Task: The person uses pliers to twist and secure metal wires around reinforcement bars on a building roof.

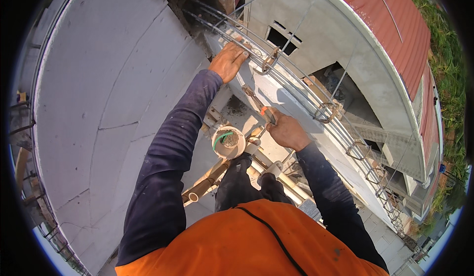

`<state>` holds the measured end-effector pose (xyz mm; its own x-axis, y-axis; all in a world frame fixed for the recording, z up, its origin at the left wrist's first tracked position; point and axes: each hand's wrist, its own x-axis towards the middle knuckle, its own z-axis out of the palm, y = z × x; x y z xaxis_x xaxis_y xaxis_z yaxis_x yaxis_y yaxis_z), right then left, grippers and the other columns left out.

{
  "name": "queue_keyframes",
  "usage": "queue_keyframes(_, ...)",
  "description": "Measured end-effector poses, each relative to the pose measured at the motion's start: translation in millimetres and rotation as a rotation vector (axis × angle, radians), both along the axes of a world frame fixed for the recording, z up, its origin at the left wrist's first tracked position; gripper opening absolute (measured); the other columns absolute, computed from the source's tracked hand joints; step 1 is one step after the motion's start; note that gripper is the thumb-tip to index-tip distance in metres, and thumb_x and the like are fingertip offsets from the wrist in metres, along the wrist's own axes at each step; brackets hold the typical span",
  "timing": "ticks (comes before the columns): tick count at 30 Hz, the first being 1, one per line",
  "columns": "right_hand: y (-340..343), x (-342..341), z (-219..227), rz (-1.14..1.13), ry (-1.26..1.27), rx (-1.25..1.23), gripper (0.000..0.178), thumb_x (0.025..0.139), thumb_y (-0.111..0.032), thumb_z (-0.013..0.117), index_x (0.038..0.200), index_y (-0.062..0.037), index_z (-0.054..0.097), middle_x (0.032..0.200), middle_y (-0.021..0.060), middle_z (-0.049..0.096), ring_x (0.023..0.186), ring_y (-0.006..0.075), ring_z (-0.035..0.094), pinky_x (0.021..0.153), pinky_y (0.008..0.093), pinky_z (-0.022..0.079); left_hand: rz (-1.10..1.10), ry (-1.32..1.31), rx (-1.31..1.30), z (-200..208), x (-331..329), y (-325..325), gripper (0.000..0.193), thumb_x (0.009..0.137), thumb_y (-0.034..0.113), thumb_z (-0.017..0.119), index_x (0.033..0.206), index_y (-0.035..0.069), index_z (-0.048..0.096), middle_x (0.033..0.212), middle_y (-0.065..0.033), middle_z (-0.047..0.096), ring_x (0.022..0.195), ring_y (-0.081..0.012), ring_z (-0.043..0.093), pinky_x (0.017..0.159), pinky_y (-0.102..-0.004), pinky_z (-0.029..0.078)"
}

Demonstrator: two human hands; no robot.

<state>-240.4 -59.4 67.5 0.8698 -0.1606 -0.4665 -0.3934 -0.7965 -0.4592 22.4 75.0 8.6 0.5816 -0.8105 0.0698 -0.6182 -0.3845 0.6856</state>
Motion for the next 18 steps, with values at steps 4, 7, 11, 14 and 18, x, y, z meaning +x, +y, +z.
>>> queue_keyframes(4,-22,11,31,-0.007,0.095,0.056,0.056,0.091,-0.028,0.06,0.14,-0.0002,0.059,0.103,0.0281,0.074,0.103,0.0454,0.07,0.093,0.053,0.054,0.018,-0.003,-0.057,-6,-1,-3,0.039,0.109,0.022,0.05,0.14,0.005,0.063,0.15,-0.0169,0.056,0.156,-0.0328,0.03,0.127,-0.0435,0.028)
queue_keyframes(7,-17,20,23,-0.141,0.051,-0.017,0.049,0.091,-0.028,0.061,0.131,0.0001,0.063,0.104,0.0272,0.074,0.103,0.0462,0.07,0.092,0.0528,0.054,0.033,-0.018,-0.105,-5,0,-4,0.038,0.108,0.024,0.052,0.133,0.0,0.067,0.144,-0.0203,0.06,0.152,-0.0341,0.036,0.123,-0.0429,0.033)
queue_keyframes(11,-8,8,19,0.137,0.149,-0.057,0.04,0.093,-0.027,0.06,0.121,0.0017,0.065,0.103,0.0278,0.073,0.102,0.0457,0.07,0.09,0.0551,0.054,0.038,-0.016,-0.114,-2,-4,-4,0.037,0.108,0.023,0.053,0.132,-0.001,0.068,0.142,-0.0201,0.061,0.152,-0.0347,0.036,0.123,-0.0431,0.034)
queue_keyframes(14,-35,17,3,-0.16,0.081,-0.1,0.038,0.093,-0.027,0.061,0.118,0.0001,0.066,0.107,0.0269,0.073,0.102,0.044,0.07,0.09,0.0546,0.054,0.024,-0.011,-0.119,1,-6,-6,0.037,0.108,0.023,0.053,0.131,-0.001,0.068,0.142,-0.0202,0.061,0.151,-0.0348,0.037,0.123,-0.043,0.034)
queue_keyframes(18,-3,0,-10,-0.092,0.065,-0.057,0.037,0.091,-0.027,0.063,0.118,-0.0019,0.066,0.109,0.0256,0.073,0.102,0.0434,0.071,0.09,0.0542,0.054,0.038,-0.037,-0.135,-6,-3,-3,0.036,0.108,0.022,0.054,0.131,-0.001,0.068,0.143,-0.0204,0.061,0.152,-0.0349,0.037,0.123,-0.0428,0.034)
